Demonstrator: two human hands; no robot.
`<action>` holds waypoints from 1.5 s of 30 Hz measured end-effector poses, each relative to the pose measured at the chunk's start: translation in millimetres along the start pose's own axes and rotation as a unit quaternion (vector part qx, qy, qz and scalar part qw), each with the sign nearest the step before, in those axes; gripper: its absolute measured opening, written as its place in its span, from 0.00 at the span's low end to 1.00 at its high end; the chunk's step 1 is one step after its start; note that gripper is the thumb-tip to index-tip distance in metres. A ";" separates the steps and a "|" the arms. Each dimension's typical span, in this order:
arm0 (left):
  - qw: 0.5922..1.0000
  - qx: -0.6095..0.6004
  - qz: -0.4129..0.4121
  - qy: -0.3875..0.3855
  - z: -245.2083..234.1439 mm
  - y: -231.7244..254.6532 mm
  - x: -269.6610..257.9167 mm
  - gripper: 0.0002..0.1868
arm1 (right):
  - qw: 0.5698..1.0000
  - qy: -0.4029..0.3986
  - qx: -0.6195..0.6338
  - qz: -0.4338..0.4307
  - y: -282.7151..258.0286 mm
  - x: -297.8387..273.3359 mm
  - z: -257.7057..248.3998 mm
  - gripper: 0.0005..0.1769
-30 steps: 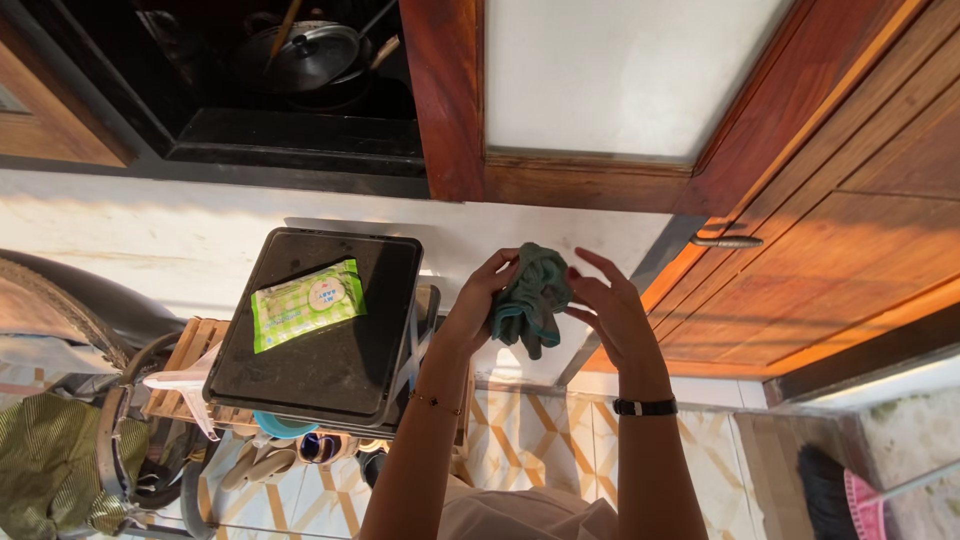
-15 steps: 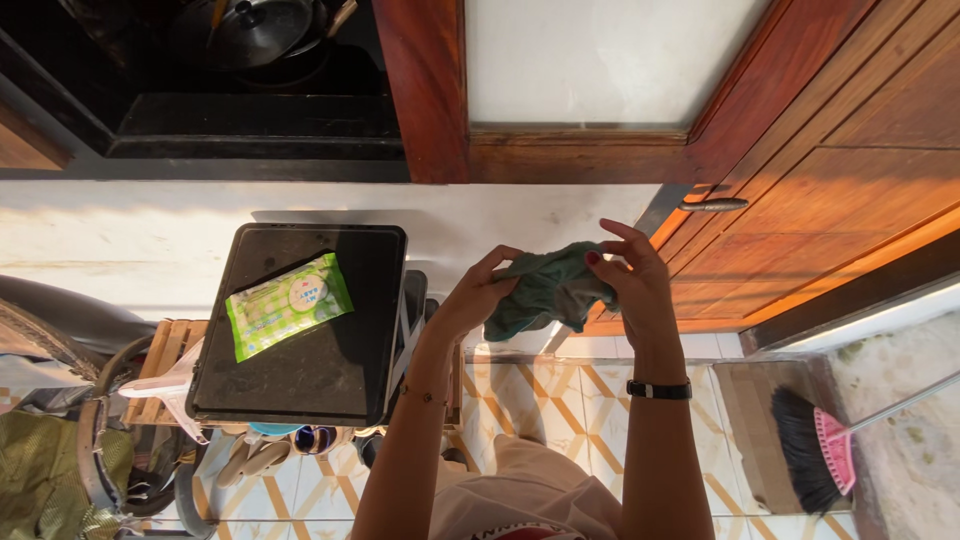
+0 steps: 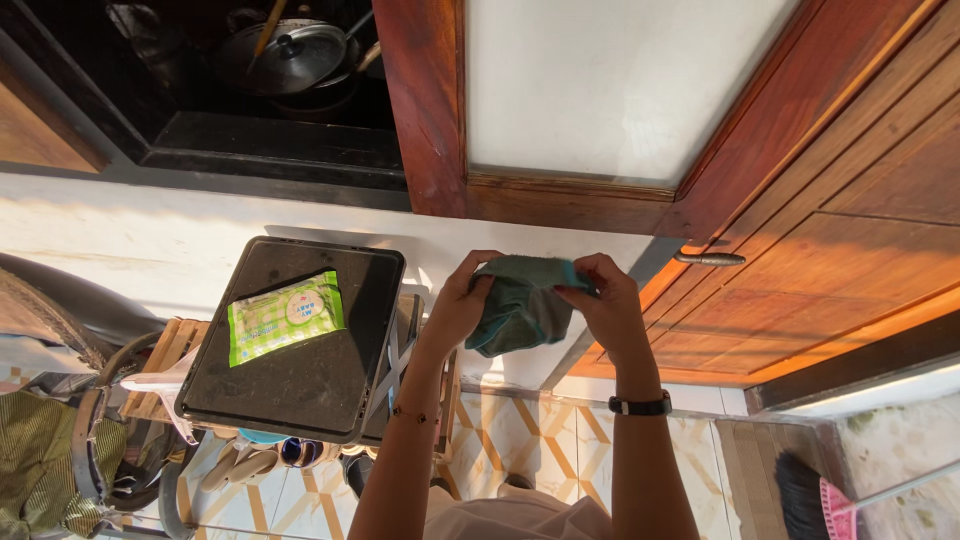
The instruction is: The person wipes the wooden frame of a window with a cloth. They systematically clean the vertical and horizontal sections of the frame, moving from the lower parts to the upper parts and back down.
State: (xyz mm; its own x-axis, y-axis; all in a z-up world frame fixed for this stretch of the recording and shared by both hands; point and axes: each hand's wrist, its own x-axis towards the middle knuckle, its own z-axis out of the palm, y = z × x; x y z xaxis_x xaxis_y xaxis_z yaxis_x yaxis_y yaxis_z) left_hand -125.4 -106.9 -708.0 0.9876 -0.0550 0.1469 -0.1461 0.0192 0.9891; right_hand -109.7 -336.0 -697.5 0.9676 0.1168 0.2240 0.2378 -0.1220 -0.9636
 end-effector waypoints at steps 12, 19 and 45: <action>0.886 -0.463 0.010 0.014 34.1 21.7 4.6 0.17 | 0.998 0.050 0.019 0.027 -23.5 -12.4 44.3 0.28; 0.953 -0.281 0.049 0.103 46.1 19.0 6.7 0.27 | 0.973 0.187 0.005 -0.138 -12.8 -18.6 70.5 0.30; 0.889 0.076 0.290 0.346 -19.9 -3.7 74.9 0.33 | 0.805 0.487 -0.279 -0.193 21.9 59.8 31.6 0.24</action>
State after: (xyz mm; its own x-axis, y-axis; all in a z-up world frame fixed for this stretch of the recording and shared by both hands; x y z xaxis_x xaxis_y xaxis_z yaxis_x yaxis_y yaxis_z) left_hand -49.7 -91.2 -700.9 0.5351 0.5485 0.6425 -0.5964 -0.2935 0.7471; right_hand -49.3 -300.6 -709.8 0.3551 -0.5431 0.7609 0.2756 -0.7169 -0.6404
